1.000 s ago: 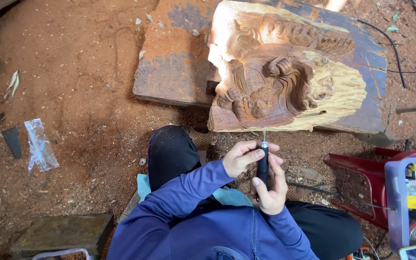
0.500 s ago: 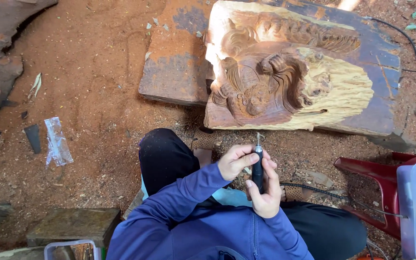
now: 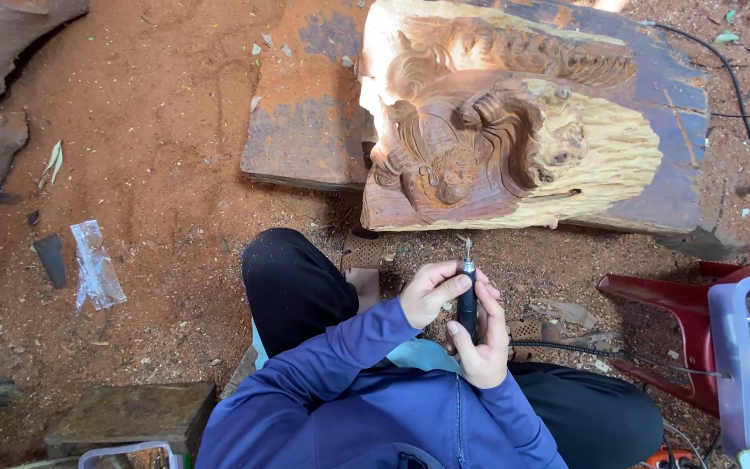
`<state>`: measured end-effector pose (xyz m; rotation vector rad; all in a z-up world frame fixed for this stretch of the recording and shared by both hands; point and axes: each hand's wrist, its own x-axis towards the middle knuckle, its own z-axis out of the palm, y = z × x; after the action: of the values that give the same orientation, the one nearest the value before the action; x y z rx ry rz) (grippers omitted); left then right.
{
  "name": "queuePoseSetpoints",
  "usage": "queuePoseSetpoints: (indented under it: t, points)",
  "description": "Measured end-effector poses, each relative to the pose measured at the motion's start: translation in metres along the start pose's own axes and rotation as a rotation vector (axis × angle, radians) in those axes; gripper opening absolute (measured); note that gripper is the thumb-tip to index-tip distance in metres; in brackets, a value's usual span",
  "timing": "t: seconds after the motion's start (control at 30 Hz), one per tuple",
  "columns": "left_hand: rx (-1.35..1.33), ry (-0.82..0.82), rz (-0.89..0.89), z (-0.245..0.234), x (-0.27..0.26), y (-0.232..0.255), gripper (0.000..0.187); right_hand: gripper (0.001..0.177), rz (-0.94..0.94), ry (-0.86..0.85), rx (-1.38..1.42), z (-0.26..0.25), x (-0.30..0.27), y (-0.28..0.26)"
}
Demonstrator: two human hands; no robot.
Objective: Carving intricate details into a wooden sculpture using a handheld rotary tool.
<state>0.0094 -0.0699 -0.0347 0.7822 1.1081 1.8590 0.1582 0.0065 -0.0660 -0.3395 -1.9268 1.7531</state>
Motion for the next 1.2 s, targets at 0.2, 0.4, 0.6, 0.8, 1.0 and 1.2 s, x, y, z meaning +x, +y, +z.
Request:
queuePoseSetpoints:
  t: [0.2,0.4,0.6,0.8,1.0,1.2]
  points:
    - [0.011,0.263,0.110,0.018,-0.005,0.017,0.024,0.067,-0.024,-0.018,-0.053,-0.001,0.003,0.007]
    - [0.052,0.307,0.186,-0.003,-0.006,-0.005,0.024,0.066,-0.027,-0.008,-0.058,0.000,0.018,0.005]
    - [0.096,0.337,0.202,-0.019,-0.004,-0.002,0.027,0.064,-0.046,-0.009,-0.079,0.006,0.037,0.000]
    - [-0.020,0.431,0.231,-0.027,0.002,0.002,0.027,0.061,-0.087,-0.087,-0.104,0.018,0.058,-0.013]
    - [-0.108,0.478,0.234,-0.028,0.004,0.006,0.025,0.059,-0.111,-0.104,-0.108,0.024,0.064,-0.010]
    - [-0.040,0.499,0.205,-0.023,0.005,0.020,0.018,0.059,-0.109,-0.085,-0.096,0.026,0.063,-0.011]
